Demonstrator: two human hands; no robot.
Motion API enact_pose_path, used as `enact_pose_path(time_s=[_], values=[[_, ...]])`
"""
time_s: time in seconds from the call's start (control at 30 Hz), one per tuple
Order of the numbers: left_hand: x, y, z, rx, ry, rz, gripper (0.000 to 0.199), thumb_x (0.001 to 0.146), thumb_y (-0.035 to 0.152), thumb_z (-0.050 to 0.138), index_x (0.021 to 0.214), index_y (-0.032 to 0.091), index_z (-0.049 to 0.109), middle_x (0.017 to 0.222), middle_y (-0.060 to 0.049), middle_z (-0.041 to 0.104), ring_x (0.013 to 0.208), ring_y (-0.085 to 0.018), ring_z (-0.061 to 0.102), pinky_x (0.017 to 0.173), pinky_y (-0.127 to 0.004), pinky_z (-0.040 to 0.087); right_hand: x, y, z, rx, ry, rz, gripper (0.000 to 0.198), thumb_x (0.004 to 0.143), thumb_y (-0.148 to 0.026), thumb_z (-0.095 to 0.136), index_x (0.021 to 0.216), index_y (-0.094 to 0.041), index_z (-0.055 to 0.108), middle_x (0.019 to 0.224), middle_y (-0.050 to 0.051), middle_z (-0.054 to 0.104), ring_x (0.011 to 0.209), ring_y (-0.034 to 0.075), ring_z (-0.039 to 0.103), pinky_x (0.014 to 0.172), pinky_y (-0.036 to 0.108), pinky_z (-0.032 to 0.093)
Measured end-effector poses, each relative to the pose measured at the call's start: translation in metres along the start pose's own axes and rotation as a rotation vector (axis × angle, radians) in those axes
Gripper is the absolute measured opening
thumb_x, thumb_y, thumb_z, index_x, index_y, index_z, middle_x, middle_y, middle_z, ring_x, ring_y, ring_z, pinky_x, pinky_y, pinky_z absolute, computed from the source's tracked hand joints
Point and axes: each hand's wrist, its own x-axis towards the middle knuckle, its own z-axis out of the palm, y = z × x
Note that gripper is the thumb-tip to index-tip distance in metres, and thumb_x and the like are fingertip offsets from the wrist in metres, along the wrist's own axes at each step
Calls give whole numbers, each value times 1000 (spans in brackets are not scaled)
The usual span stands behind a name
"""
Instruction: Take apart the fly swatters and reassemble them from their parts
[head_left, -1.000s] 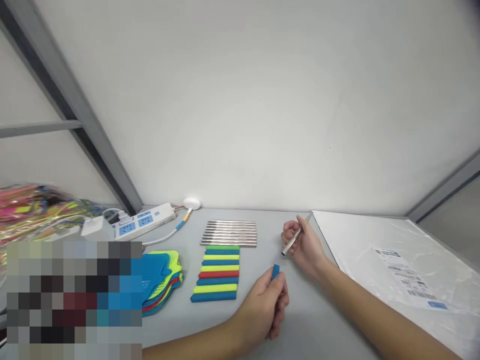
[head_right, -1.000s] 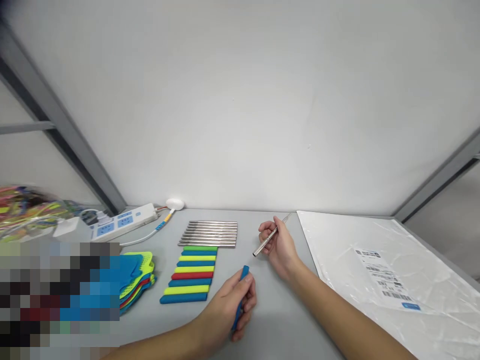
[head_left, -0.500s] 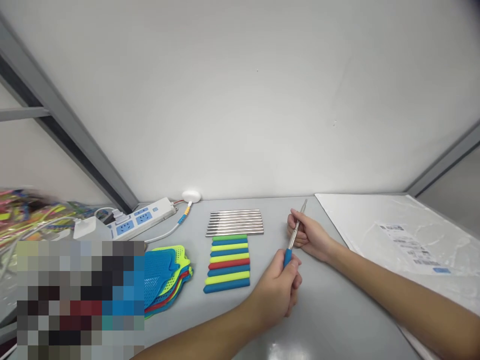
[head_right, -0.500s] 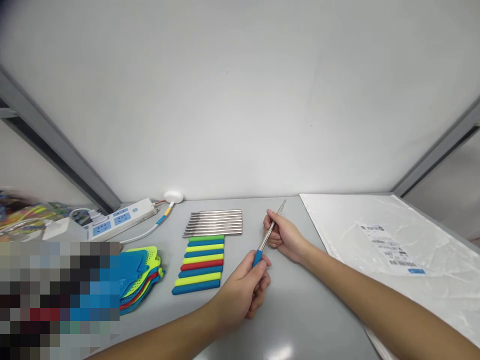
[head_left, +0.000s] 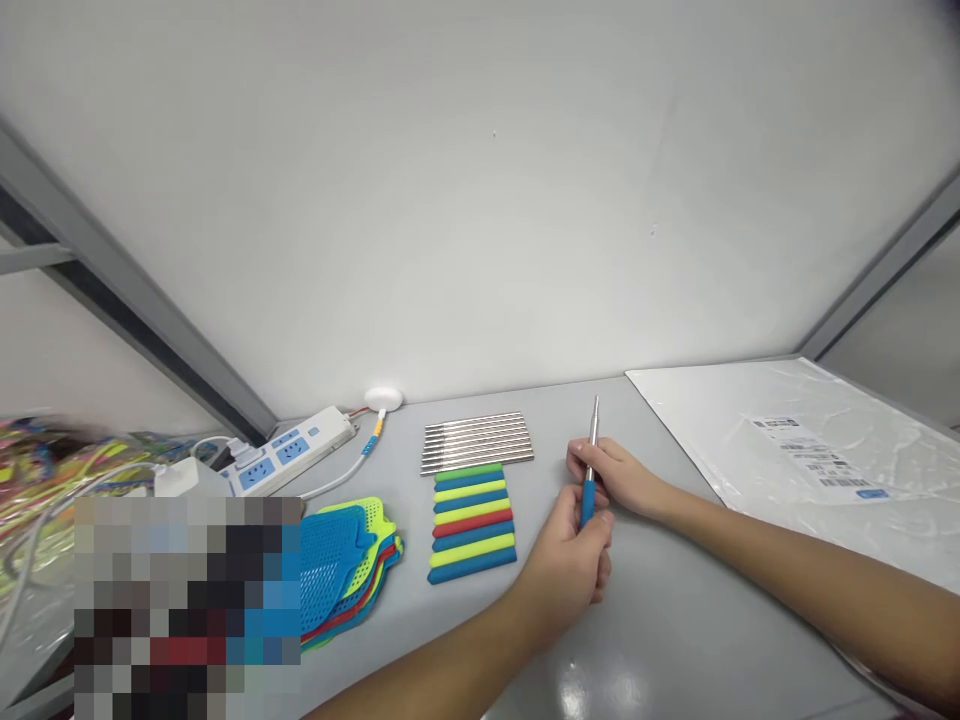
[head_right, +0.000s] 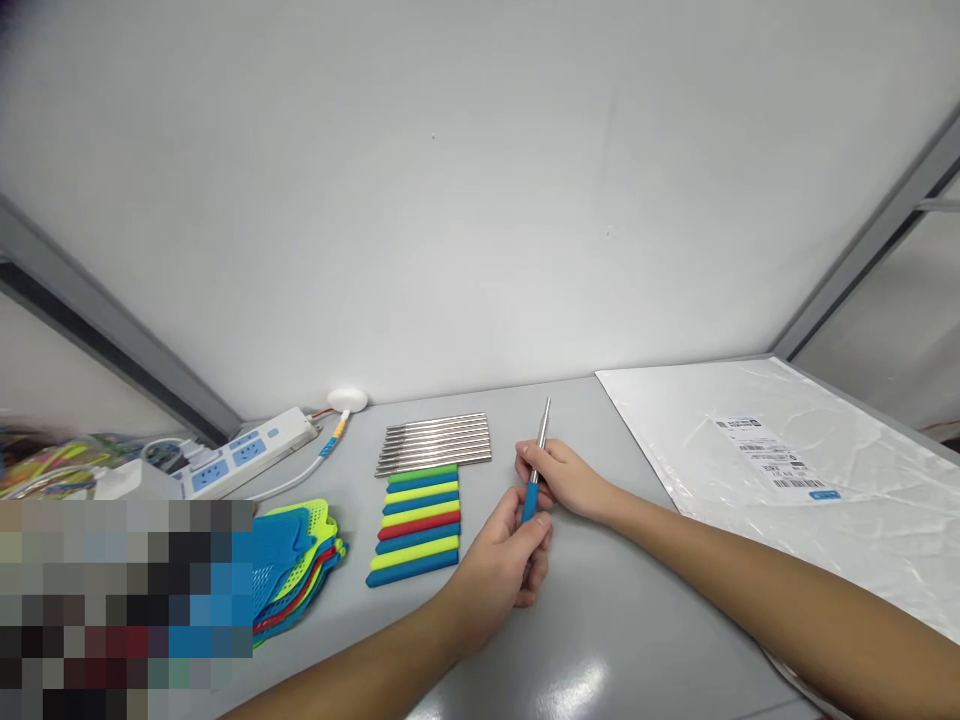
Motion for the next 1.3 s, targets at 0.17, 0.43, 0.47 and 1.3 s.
enact_pose_path(time_s=[0.17,0.43,0.47,1.3], values=[[2,-2,2,34,12,80,32,88,33,51,116,18,46,92,-4,54,74,-14,57,60,-27,47,13,5,-6,2,156,-40,49,91,-58,40,58,-21,41,41,-8,30,36,9,31,39,23,22],[2,-1,4,-32,31,31,62,90,27,50,144,18,20,112,-12,56,71,-14,63,69,-32,53,21,-10,-42,-116,541,-304,46,94,-52,36,59,-23,37,53,-3,34,49,12,33,47,27,27],[2,0,4,-39,38,24,64,91,26,49,145,19,16,112,-12,56,68,-13,62,68,-32,53,18,-12,-45,-148,567,-341,45,94,-52,36,60,-23,37,55,-3,35,51,13,34,48,28,28],[-1,0,3,7,81,106,21,89,21,42,110,22,46,87,2,51,56,-7,51,55,-25,38,1,-4,-22,-310,357,-432,40,99,-40,32,68,-21,48,72,2,62,71,17,55,71,31,41]])
